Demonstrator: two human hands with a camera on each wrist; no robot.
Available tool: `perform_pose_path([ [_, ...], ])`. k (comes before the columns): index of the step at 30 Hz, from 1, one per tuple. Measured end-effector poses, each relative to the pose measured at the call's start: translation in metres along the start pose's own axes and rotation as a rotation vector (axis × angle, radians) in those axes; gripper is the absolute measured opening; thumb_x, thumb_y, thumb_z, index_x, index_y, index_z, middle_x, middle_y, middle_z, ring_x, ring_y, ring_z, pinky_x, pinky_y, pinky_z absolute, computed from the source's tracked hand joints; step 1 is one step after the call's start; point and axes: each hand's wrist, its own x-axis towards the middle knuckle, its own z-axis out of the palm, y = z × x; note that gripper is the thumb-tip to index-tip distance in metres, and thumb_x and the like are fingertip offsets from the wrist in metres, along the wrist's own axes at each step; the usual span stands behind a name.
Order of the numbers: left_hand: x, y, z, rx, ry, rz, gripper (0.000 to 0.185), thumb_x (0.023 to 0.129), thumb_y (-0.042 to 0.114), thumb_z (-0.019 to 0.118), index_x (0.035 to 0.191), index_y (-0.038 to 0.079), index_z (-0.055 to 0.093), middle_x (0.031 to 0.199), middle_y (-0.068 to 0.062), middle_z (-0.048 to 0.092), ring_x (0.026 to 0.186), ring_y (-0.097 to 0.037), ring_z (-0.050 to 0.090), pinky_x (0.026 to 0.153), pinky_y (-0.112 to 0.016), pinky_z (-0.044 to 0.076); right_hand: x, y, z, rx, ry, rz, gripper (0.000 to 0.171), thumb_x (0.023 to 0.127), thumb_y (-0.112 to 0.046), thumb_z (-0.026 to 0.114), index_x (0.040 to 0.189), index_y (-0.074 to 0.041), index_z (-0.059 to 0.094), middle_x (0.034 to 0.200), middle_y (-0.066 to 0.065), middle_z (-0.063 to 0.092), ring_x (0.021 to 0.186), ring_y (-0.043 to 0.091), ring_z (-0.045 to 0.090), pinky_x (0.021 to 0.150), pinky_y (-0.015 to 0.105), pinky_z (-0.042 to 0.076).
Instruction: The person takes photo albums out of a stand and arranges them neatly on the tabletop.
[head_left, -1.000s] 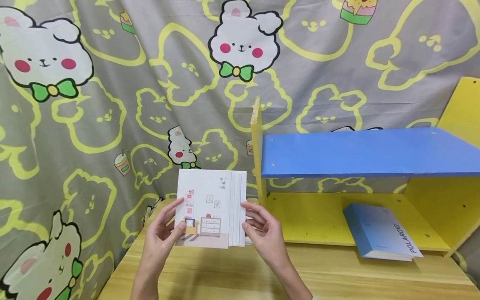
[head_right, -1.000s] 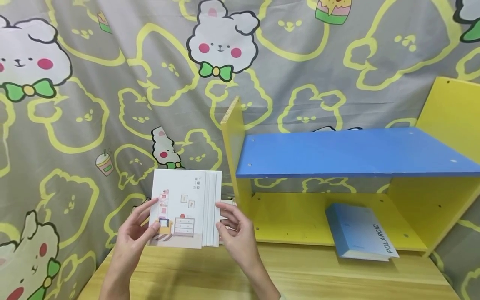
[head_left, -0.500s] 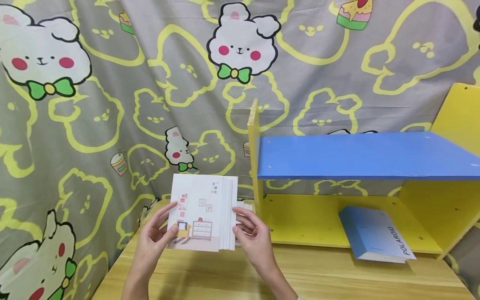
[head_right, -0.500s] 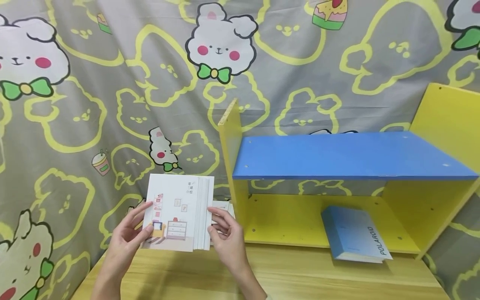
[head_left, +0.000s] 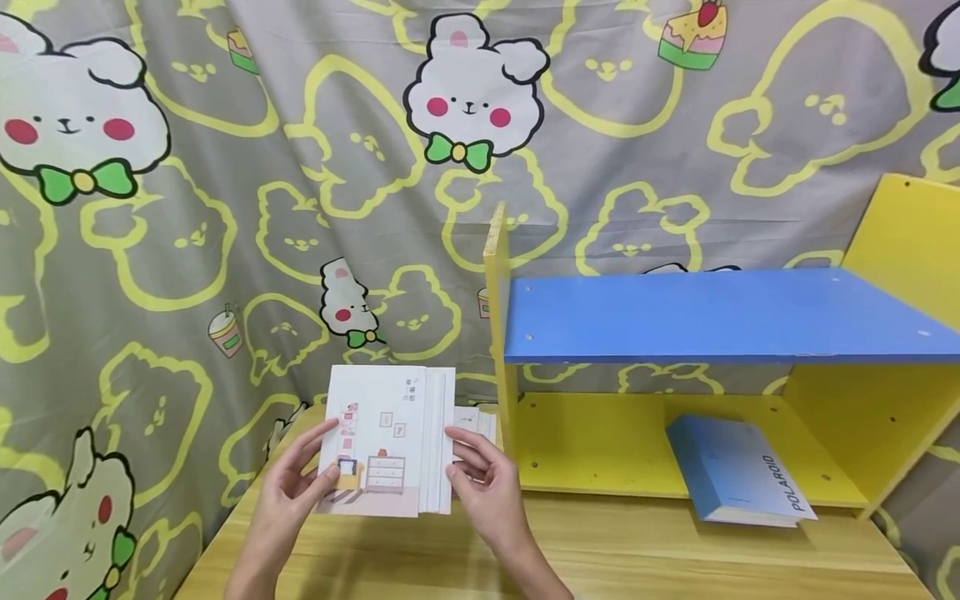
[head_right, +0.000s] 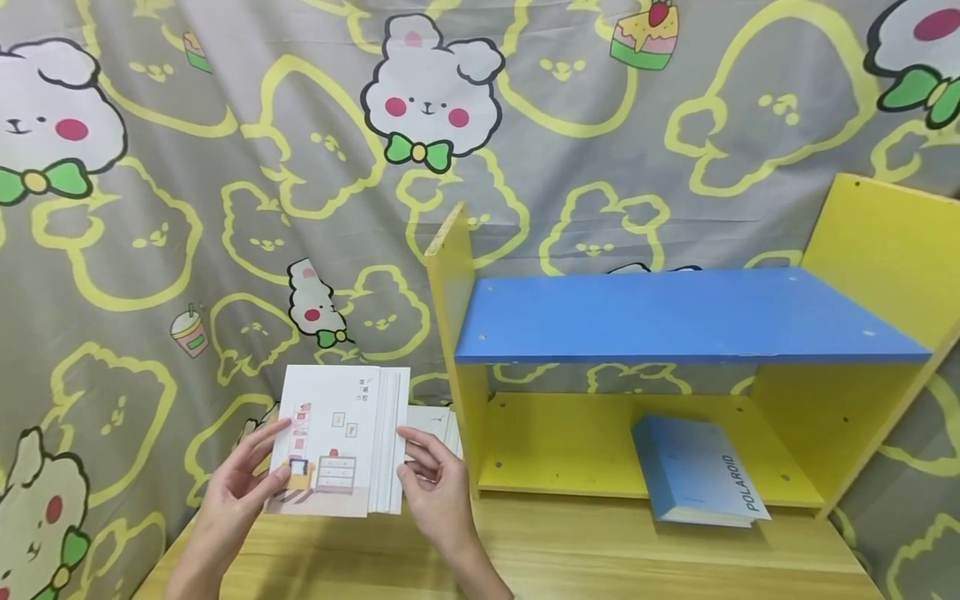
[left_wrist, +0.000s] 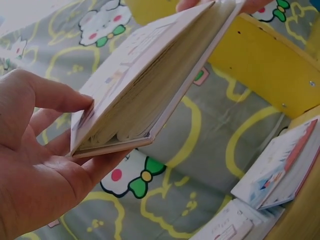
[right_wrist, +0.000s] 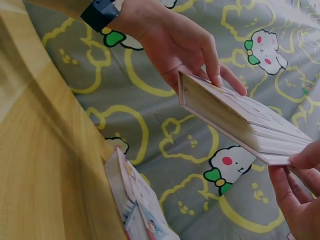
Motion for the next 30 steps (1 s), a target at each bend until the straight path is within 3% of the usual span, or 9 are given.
perform_pose_path([
  [8, -0.003, 0.000, -0.006, 0.020, 0.038, -0.033, 0.055, 0.099, -0.007, 0.061, 0.151, 0.001, 0.045, 0.137, 0.004, 0.061, 0.098, -0.018, 0.071, 0.071, -0.033, 0.062, -0.001, 0.003, 0.006, 0.020, -0.023, 0.063, 0.045, 0.090, 0.011, 0.066, 0.131, -0.007, 0.067, 0.123, 0.013, 0.072, 0.094, 0.025, 0.073, 0.074, 0.035, 0.063],
  [17, -0.006, -0.005, -0.010, 0.078, 0.052, -0.079, 0.055, 0.100, -0.003, 0.062, 0.152, 0.002, 0.045, 0.140, 0.003, 0.060, 0.111, -0.015, 0.067, 0.083, -0.027, 0.059, -0.003, 0.011, 0.009, 0.011, -0.029, 0.077, 0.045, 0.088, 0.011, 0.068, 0.130, -0.005, 0.067, 0.120, 0.018, 0.072, 0.090, 0.023, 0.074, 0.072, 0.037, 0.063],
  [22, -0.006, -0.007, -0.013, 0.079, 0.048, -0.076, 0.054, 0.100, -0.003, 0.062, 0.151, 0.001, 0.046, 0.139, 0.003, 0.060, 0.111, -0.015, 0.067, 0.084, -0.027, 0.059, -0.003, 0.014, 0.011, 0.004, -0.031, 0.075, 0.044, 0.087, 0.011, 0.068, 0.128, -0.005, 0.068, 0.115, 0.017, 0.074, 0.088, 0.022, 0.075, 0.070, 0.037, 0.063],
  [27, -0.009, -0.013, -0.015, 0.085, 0.048, -0.092, 0.054, 0.099, -0.002, 0.063, 0.151, 0.001, 0.046, 0.139, 0.007, 0.059, 0.114, -0.011, 0.065, 0.087, -0.024, 0.057, -0.004, 0.019, 0.013, -0.011, -0.034, 0.088, 0.044, 0.086, 0.012, 0.068, 0.127, -0.006, 0.069, 0.111, 0.015, 0.075, 0.087, 0.020, 0.075, 0.070, 0.046, 0.062],
  [30, -0.014, -0.018, -0.016, 0.092, 0.051, -0.109, 0.055, 0.099, -0.002, 0.064, 0.151, 0.001, 0.046, 0.138, 0.011, 0.060, 0.113, -0.009, 0.065, 0.087, -0.023, 0.057, -0.007, 0.022, 0.015, -0.010, -0.033, 0.112, 0.045, 0.086, 0.012, 0.069, 0.126, -0.008, 0.069, 0.112, 0.015, 0.075, 0.087, 0.019, 0.074, 0.070, 0.042, 0.063],
])
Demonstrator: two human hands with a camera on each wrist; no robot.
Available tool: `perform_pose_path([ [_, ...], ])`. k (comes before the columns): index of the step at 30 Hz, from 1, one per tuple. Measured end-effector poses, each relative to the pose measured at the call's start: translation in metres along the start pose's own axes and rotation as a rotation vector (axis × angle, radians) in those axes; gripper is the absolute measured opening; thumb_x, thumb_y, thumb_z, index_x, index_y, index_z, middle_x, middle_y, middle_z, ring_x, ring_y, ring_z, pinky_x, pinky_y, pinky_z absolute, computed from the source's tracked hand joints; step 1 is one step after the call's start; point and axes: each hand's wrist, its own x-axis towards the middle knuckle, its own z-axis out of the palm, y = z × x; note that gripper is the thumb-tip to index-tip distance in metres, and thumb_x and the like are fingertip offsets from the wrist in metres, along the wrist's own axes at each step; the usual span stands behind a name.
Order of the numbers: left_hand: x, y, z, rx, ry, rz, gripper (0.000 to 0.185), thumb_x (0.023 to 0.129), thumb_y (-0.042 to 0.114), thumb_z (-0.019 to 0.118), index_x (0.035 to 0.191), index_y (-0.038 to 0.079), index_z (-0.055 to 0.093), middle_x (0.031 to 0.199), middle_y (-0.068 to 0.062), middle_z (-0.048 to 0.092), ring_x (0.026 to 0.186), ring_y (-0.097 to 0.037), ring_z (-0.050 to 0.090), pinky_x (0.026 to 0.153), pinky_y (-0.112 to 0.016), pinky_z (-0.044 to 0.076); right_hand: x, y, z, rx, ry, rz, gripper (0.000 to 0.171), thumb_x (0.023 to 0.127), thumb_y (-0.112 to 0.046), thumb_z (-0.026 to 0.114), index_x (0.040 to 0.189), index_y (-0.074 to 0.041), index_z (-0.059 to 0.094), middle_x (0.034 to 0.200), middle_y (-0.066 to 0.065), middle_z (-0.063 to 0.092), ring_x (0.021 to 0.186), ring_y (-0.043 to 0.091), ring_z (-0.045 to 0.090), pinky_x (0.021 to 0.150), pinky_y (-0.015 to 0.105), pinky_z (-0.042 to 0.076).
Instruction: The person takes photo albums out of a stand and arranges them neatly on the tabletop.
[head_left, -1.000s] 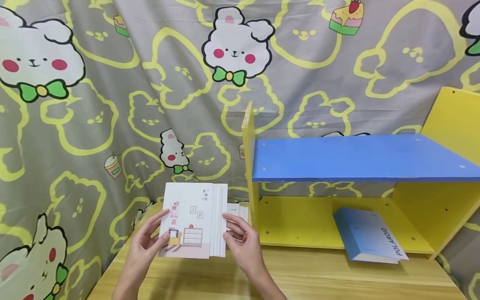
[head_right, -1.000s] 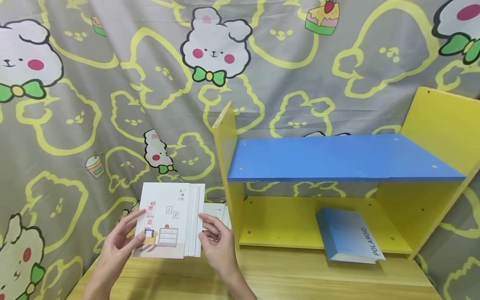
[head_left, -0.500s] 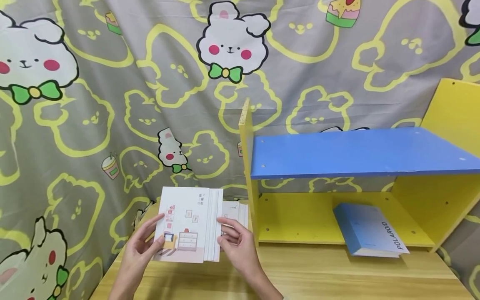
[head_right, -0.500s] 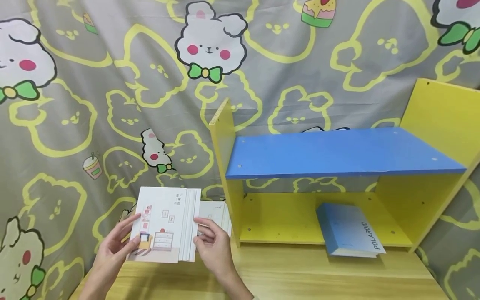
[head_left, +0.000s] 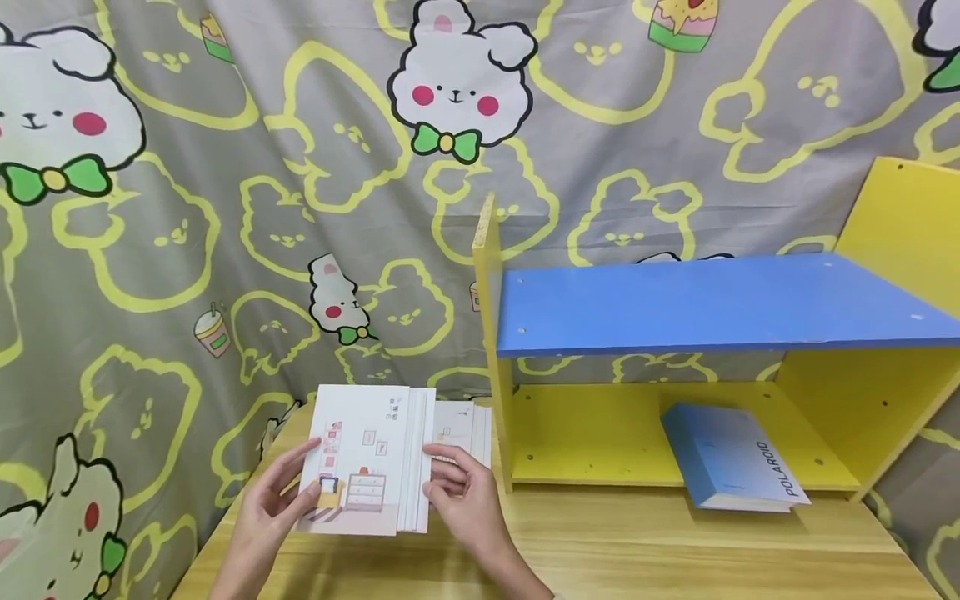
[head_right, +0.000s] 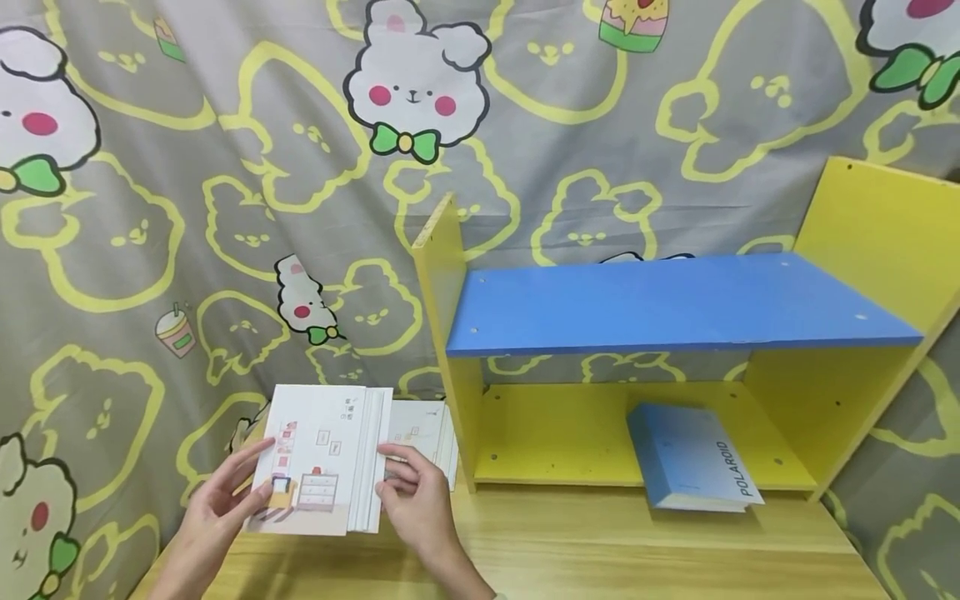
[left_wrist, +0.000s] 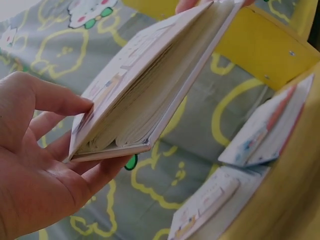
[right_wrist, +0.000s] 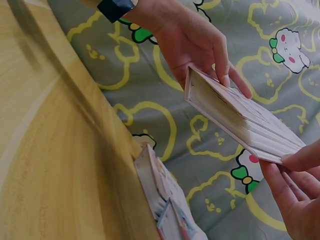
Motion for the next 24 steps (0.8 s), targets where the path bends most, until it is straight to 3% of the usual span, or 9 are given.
perform_pose_path([
  [6, -0.009, -0.008, -0.005, 0.015, 0.026, -0.036, 0.055, 0.098, -0.001, 0.065, 0.149, 0.000, 0.046, 0.133, 0.016, 0.062, 0.108, -0.007, 0.066, 0.081, -0.025, 0.059, -0.004, 0.005, 0.006, 0.029, -0.023, 0.022, 0.046, 0.086, 0.012, 0.068, 0.126, -0.009, 0.069, 0.112, 0.014, 0.075, 0.085, 0.018, 0.074, 0.065, 0.030, 0.062],
  [15, -0.018, -0.013, -0.009, -0.001, 0.076, -0.114, 0.057, 0.098, 0.001, 0.068, 0.150, 0.001, 0.046, 0.129, 0.020, 0.062, 0.106, -0.005, 0.066, 0.078, -0.025, 0.059, -0.008, 0.009, 0.011, 0.036, -0.027, 0.053, 0.047, 0.085, 0.011, 0.069, 0.126, -0.011, 0.070, 0.115, 0.013, 0.075, 0.085, 0.020, 0.073, 0.069, 0.045, 0.062],
  [24, -0.023, -0.016, -0.013, -0.058, 0.079, -0.082, 0.055, 0.097, -0.005, 0.065, 0.149, -0.002, 0.047, 0.129, 0.016, 0.064, 0.099, -0.012, 0.070, 0.072, -0.030, 0.061, -0.010, 0.015, 0.016, 0.072, -0.025, 0.082, 0.049, 0.083, 0.014, 0.068, 0.127, -0.009, 0.069, 0.116, 0.014, 0.074, 0.086, 0.021, 0.074, 0.069, 0.045, 0.062],
])
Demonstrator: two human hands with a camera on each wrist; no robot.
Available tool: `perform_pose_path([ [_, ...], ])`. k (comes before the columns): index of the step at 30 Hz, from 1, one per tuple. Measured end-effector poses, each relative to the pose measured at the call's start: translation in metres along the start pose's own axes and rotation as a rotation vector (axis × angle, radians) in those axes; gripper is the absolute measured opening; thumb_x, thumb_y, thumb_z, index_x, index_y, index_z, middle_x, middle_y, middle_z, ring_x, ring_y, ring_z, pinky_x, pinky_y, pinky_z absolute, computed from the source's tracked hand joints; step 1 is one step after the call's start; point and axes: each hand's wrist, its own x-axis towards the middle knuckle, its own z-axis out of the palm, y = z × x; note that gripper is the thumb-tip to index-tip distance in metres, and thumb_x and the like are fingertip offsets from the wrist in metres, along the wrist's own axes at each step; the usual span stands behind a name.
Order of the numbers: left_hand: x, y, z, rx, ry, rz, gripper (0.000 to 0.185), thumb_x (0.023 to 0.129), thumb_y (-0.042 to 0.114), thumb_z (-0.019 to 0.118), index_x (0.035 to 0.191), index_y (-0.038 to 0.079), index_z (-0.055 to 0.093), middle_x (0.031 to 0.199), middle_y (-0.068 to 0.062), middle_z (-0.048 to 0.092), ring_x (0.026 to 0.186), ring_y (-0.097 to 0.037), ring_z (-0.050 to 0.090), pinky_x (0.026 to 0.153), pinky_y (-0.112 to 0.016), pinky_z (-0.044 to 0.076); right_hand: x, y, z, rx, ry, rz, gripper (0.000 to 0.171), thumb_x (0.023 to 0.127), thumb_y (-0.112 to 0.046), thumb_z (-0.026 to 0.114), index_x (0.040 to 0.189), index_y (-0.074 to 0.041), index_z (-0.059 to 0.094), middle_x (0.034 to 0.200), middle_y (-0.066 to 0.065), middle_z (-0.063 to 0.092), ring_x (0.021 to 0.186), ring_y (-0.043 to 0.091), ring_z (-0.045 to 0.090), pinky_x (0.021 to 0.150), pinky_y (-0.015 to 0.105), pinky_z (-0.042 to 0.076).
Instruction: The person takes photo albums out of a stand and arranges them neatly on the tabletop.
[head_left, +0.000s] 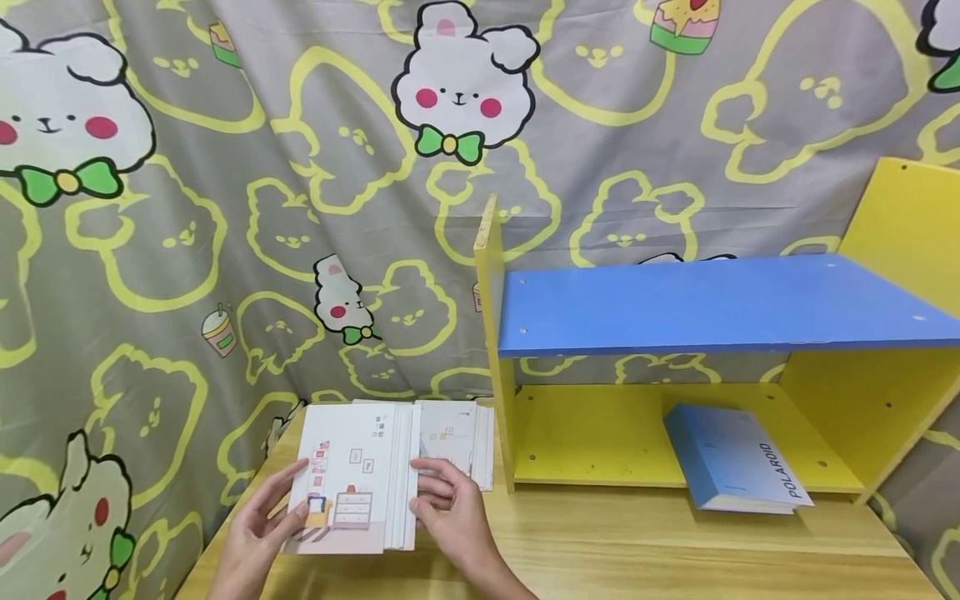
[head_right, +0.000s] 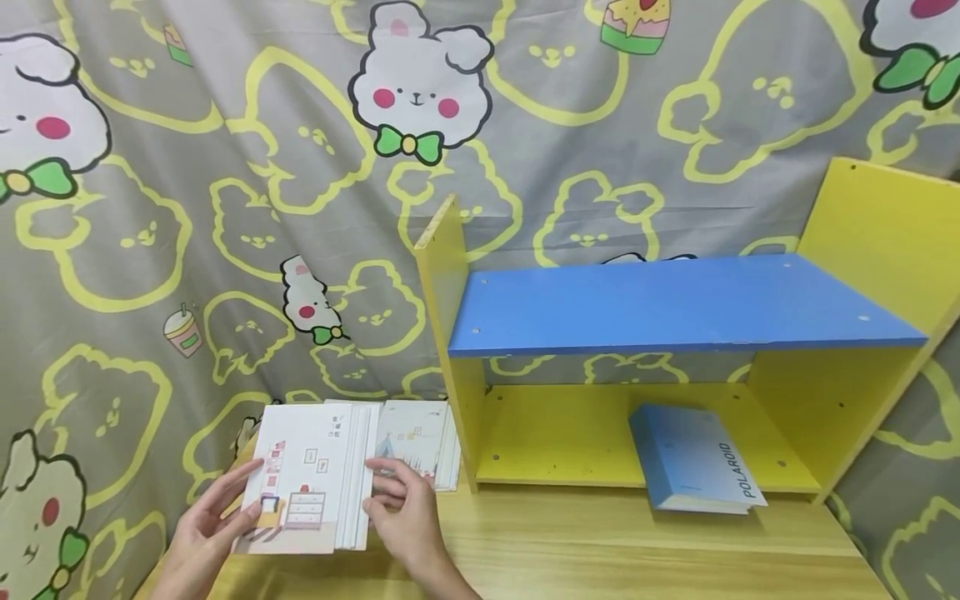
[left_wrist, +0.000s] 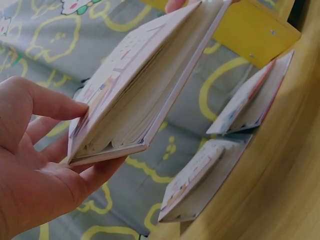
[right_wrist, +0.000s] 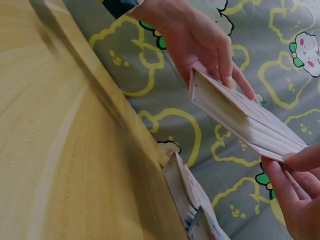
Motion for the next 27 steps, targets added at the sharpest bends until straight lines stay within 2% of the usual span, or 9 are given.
perform_pose_path([
  [5, -0.002, -0.001, -0.003, 0.012, 0.007, 0.006, 0.055, 0.097, -0.006, 0.065, 0.148, -0.004, 0.047, 0.129, 0.017, 0.064, 0.102, -0.009, 0.069, 0.075, -0.027, 0.061, -0.001, 0.005, 0.002, 0.014, 0.003, 0.027, 0.050, 0.082, 0.014, 0.069, 0.126, -0.010, 0.069, 0.120, 0.015, 0.073, 0.084, 0.020, 0.073, 0.070, 0.046, 0.062],
  [12, -0.004, -0.004, -0.007, 0.067, 0.028, -0.044, 0.056, 0.097, -0.001, 0.068, 0.148, -0.003, 0.047, 0.125, 0.024, 0.062, 0.103, -0.006, 0.068, 0.077, -0.024, 0.059, -0.002, 0.007, 0.003, 0.020, -0.027, 0.066, 0.050, 0.081, 0.013, 0.069, 0.126, -0.009, 0.069, 0.120, 0.016, 0.072, 0.080, 0.017, 0.071, 0.069, 0.042, 0.063],
  [17, -0.005, -0.007, -0.010, 0.117, 0.033, -0.048, 0.055, 0.097, 0.001, 0.069, 0.148, -0.004, 0.048, 0.125, 0.026, 0.061, 0.105, -0.002, 0.066, 0.080, -0.021, 0.058, -0.001, 0.008, 0.004, 0.018, -0.046, 0.086, 0.047, 0.083, 0.012, 0.067, 0.125, -0.008, 0.068, 0.117, 0.015, 0.074, 0.080, 0.018, 0.071, 0.068, 0.041, 0.063],
  [27, -0.007, -0.014, -0.017, 0.212, 0.043, -0.134, 0.059, 0.096, 0.008, 0.073, 0.148, -0.004, 0.047, 0.120, 0.032, 0.059, 0.107, 0.007, 0.060, 0.081, -0.016, 0.055, -0.004, 0.017, 0.006, 0.015, -0.068, 0.100, 0.047, 0.081, 0.015, 0.063, 0.124, -0.004, 0.067, 0.110, 0.014, 0.076, 0.083, 0.017, 0.070, 0.068, 0.038, 0.063],
])
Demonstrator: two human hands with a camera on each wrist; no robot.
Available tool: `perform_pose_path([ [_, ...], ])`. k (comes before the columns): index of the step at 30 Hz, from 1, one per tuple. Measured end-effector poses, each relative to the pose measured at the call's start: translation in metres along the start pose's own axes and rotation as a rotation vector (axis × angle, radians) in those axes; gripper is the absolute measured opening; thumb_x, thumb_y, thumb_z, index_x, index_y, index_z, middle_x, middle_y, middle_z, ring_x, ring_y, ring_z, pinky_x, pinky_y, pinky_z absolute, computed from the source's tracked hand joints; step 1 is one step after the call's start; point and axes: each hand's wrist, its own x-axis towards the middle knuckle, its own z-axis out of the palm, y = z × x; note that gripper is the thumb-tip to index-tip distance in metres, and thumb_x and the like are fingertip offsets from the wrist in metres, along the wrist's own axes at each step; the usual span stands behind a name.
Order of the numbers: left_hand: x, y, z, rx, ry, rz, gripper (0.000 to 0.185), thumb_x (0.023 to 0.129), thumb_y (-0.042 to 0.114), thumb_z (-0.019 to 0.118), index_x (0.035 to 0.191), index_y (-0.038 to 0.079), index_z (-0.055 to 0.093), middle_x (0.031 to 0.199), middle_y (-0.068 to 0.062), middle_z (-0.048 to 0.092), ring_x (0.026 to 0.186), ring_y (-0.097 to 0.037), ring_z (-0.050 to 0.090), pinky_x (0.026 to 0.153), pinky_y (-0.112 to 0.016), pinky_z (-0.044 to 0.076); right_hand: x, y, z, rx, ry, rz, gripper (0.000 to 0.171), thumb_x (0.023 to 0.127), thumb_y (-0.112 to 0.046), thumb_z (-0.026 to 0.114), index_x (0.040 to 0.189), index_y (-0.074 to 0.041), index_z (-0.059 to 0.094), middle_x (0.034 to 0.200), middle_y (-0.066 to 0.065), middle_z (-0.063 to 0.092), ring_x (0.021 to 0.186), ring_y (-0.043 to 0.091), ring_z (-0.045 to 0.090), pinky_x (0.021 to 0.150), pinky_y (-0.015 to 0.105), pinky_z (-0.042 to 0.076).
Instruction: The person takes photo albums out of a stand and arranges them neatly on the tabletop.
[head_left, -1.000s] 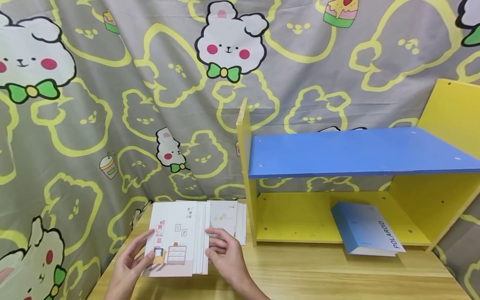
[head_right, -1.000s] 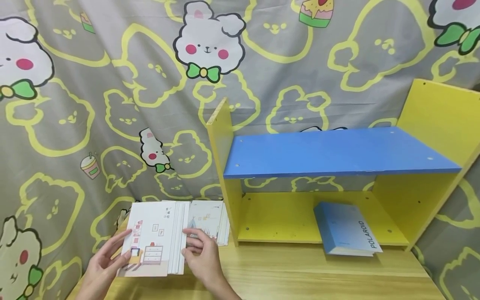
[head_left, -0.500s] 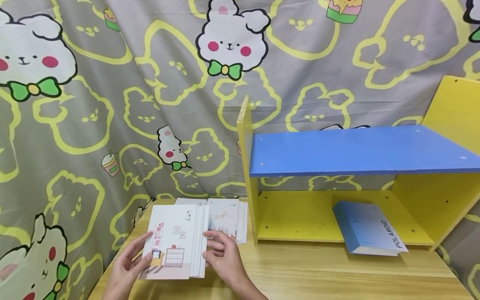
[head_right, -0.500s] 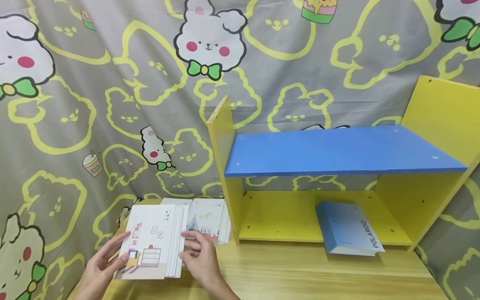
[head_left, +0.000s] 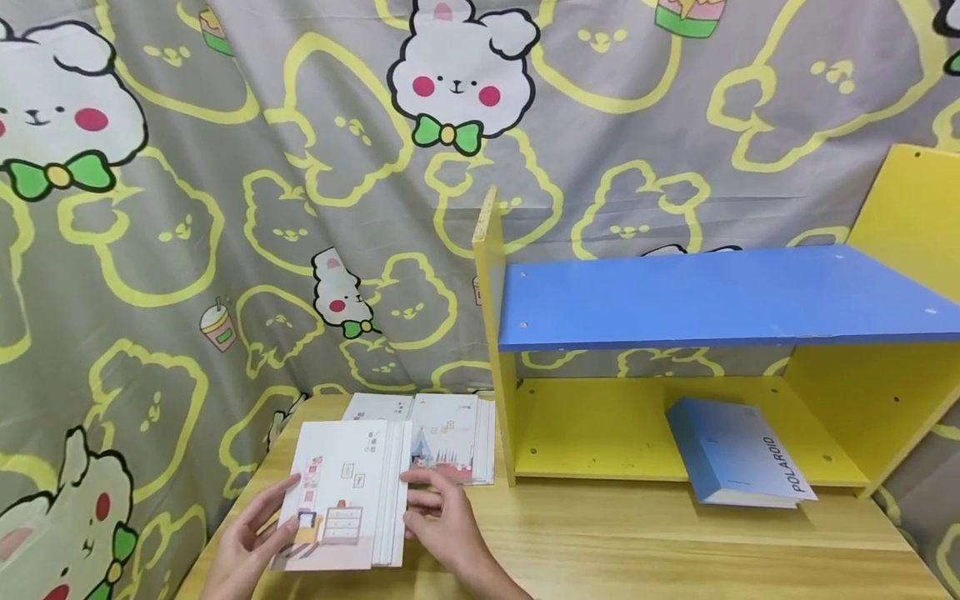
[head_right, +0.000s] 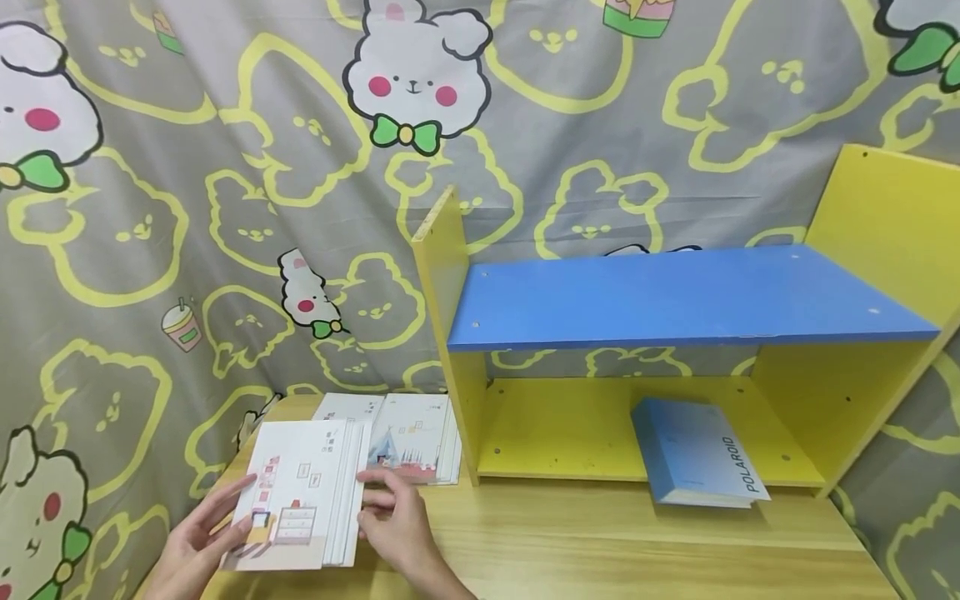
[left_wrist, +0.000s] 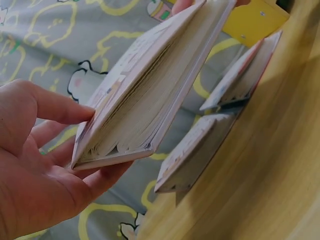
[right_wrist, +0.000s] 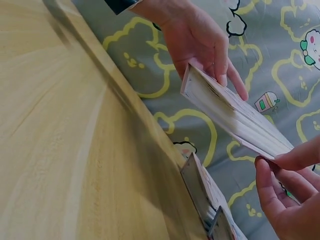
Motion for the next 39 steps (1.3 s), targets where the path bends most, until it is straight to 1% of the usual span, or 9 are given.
perform_pose_path([
  [4, -0.002, -0.005, -0.002, 0.011, -0.003, 0.020, 0.060, 0.096, 0.008, 0.073, 0.147, -0.009, 0.046, 0.121, 0.033, 0.058, 0.110, 0.013, 0.056, 0.083, -0.013, 0.054, -0.001, 0.003, 0.001, -0.004, -0.012, 0.003, 0.047, 0.080, 0.016, 0.060, 0.123, -0.003, 0.067, 0.106, 0.014, 0.076, 0.082, 0.015, 0.069, 0.068, 0.039, 0.063],
  [7, -0.004, -0.007, -0.003, -0.015, -0.007, 0.026, 0.060, 0.096, 0.006, 0.073, 0.146, -0.011, 0.045, 0.121, 0.032, 0.059, 0.109, 0.012, 0.058, 0.083, -0.015, 0.055, -0.002, 0.006, 0.002, -0.007, -0.014, 0.005, 0.047, 0.080, 0.015, 0.060, 0.122, -0.003, 0.067, 0.104, 0.013, 0.077, 0.080, 0.014, 0.069, 0.068, 0.041, 0.063],
  [11, -0.006, -0.009, -0.004, 0.012, -0.003, -0.019, 0.062, 0.095, 0.010, 0.074, 0.147, -0.008, 0.046, 0.121, 0.030, 0.059, 0.108, 0.009, 0.059, 0.082, -0.018, 0.057, -0.002, 0.007, 0.004, -0.015, -0.014, 0.017, 0.047, 0.080, 0.015, 0.060, 0.122, -0.004, 0.068, 0.104, 0.012, 0.077, 0.079, 0.014, 0.069, 0.069, 0.042, 0.063],
  [15, -0.008, -0.008, -0.006, 0.079, 0.001, -0.105, 0.066, 0.095, 0.020, 0.075, 0.150, -0.003, 0.046, 0.139, 0.000, 0.060, 0.106, 0.011, 0.058, 0.081, -0.021, 0.058, -0.003, 0.009, 0.007, 0.000, -0.023, 0.041, 0.049, 0.079, 0.017, 0.060, 0.122, -0.004, 0.068, 0.105, 0.013, 0.077, 0.080, 0.016, 0.070, 0.068, 0.040, 0.063],
  [17, -0.009, -0.008, -0.007, 0.096, -0.001, -0.140, 0.068, 0.096, 0.022, 0.075, 0.151, -0.001, 0.045, 0.148, -0.019, 0.052, 0.105, 0.011, 0.058, 0.079, -0.024, 0.058, -0.004, 0.010, 0.008, 0.011, -0.027, 0.052, 0.050, 0.078, 0.017, 0.060, 0.122, -0.004, 0.067, 0.105, 0.013, 0.077, 0.079, 0.017, 0.070, 0.067, 0.038, 0.063],
  [19, -0.010, -0.008, -0.008, 0.106, -0.002, -0.161, 0.068, 0.096, 0.021, 0.075, 0.152, -0.002, 0.044, 0.152, -0.028, 0.044, 0.104, 0.011, 0.058, 0.079, -0.025, 0.059, -0.004, 0.012, 0.009, 0.019, -0.028, 0.061, 0.050, 0.078, 0.018, 0.061, 0.122, -0.004, 0.067, 0.105, 0.013, 0.077, 0.080, 0.018, 0.070, 0.066, 0.037, 0.063],
  [27, -0.013, -0.013, -0.011, 0.098, -0.011, -0.178, 0.068, 0.095, 0.013, 0.074, 0.152, -0.004, 0.042, 0.154, -0.031, 0.041, 0.102, 0.010, 0.059, 0.080, -0.024, 0.059, -0.007, 0.021, 0.011, 0.027, -0.044, 0.086, 0.049, 0.078, 0.017, 0.062, 0.122, -0.005, 0.067, 0.103, 0.014, 0.077, 0.078, 0.019, 0.070, 0.062, 0.034, 0.062],
  [32, -0.013, -0.016, -0.011, 0.078, -0.005, -0.219, 0.067, 0.095, 0.007, 0.073, 0.152, -0.005, 0.041, 0.154, -0.032, 0.040, 0.099, 0.001, 0.065, 0.079, -0.028, 0.060, -0.008, 0.023, 0.012, 0.056, -0.064, 0.095, 0.047, 0.078, 0.017, 0.062, 0.121, -0.004, 0.066, 0.103, 0.014, 0.077, 0.077, 0.019, 0.070, 0.061, 0.031, 0.062],
  [39, -0.013, -0.022, -0.011, 0.073, 0.011, -0.213, 0.068, 0.092, 0.012, 0.076, 0.151, -0.005, 0.044, 0.150, -0.028, 0.045, 0.098, -0.001, 0.066, 0.077, -0.028, 0.060, -0.008, 0.025, 0.013, 0.064, -0.073, 0.096, 0.045, 0.079, 0.017, 0.062, 0.119, -0.003, 0.066, 0.101, 0.015, 0.077, 0.079, 0.020, 0.072, 0.062, 0.031, 0.062],
])
